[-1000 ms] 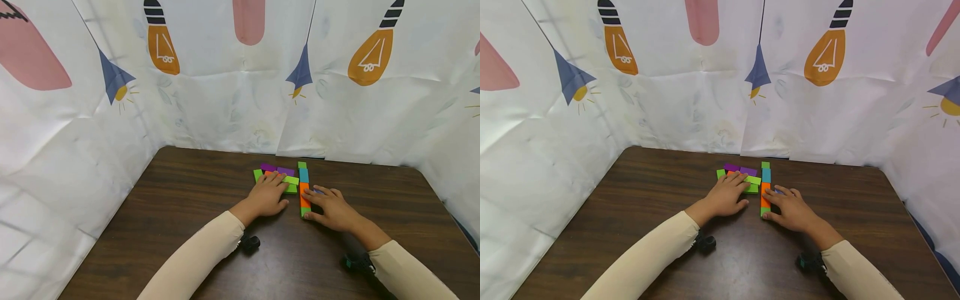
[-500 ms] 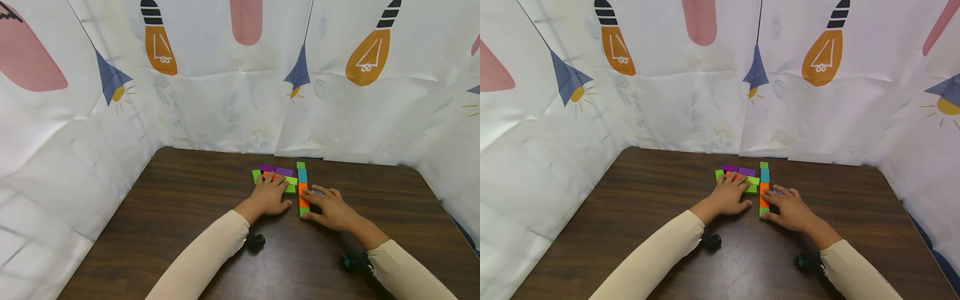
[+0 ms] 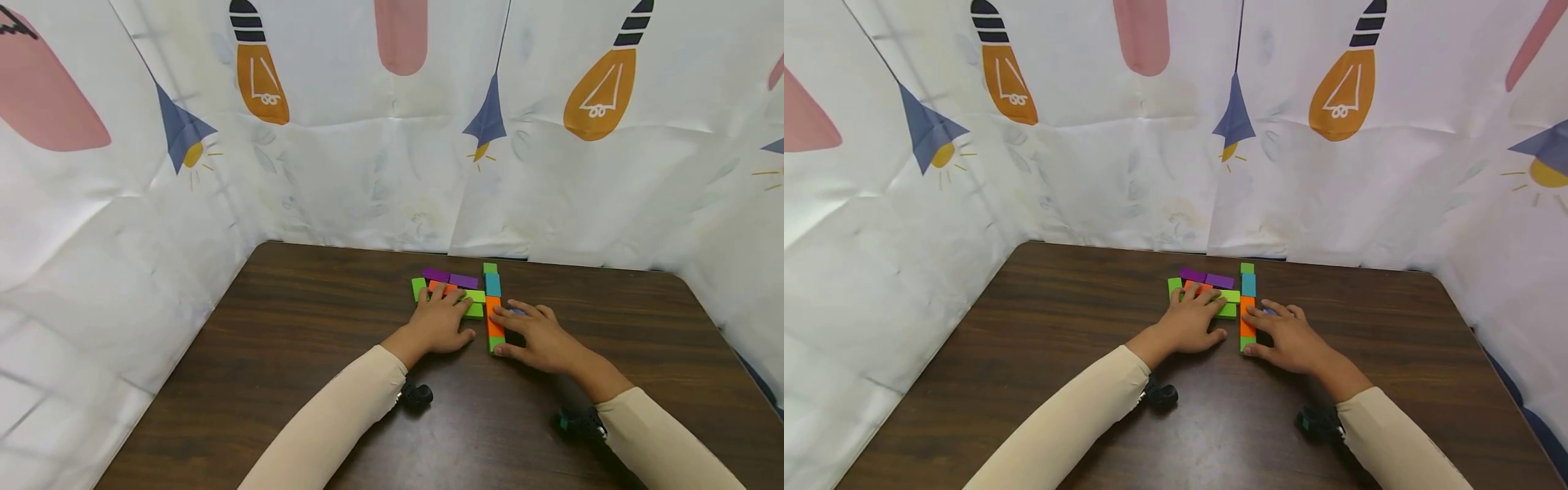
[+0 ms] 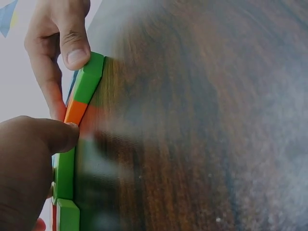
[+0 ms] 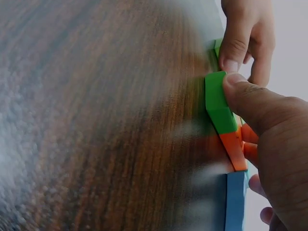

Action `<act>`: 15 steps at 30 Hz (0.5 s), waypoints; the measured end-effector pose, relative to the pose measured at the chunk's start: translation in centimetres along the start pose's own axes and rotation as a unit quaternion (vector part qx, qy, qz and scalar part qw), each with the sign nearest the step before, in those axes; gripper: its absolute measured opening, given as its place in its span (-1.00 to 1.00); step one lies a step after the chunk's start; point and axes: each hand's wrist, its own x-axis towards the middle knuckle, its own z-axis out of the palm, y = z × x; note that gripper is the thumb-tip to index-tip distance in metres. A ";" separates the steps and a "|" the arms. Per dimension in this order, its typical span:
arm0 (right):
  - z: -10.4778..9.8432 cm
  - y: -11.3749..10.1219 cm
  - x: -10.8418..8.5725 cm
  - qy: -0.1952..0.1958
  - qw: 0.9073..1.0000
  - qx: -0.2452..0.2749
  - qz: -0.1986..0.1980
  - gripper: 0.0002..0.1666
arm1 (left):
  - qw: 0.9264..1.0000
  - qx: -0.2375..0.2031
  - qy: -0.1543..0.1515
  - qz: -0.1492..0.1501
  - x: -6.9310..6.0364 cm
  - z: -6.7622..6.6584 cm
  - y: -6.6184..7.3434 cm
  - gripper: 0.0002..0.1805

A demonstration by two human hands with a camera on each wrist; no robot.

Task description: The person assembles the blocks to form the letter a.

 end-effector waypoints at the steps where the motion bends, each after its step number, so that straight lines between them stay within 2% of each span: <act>1: 0.0 0.0 0.0 0.000 1.000 0.000 0.000 -0.14 | 1.000 0.000 0.000 0.000 0.0 0.0 0.0 -0.25; 15: -0.1 0.0 -0.1 -0.003 1.000 0.001 -0.002 -0.14 | 1.000 0.001 -0.001 -0.002 0.3 0.1 0.1 -0.25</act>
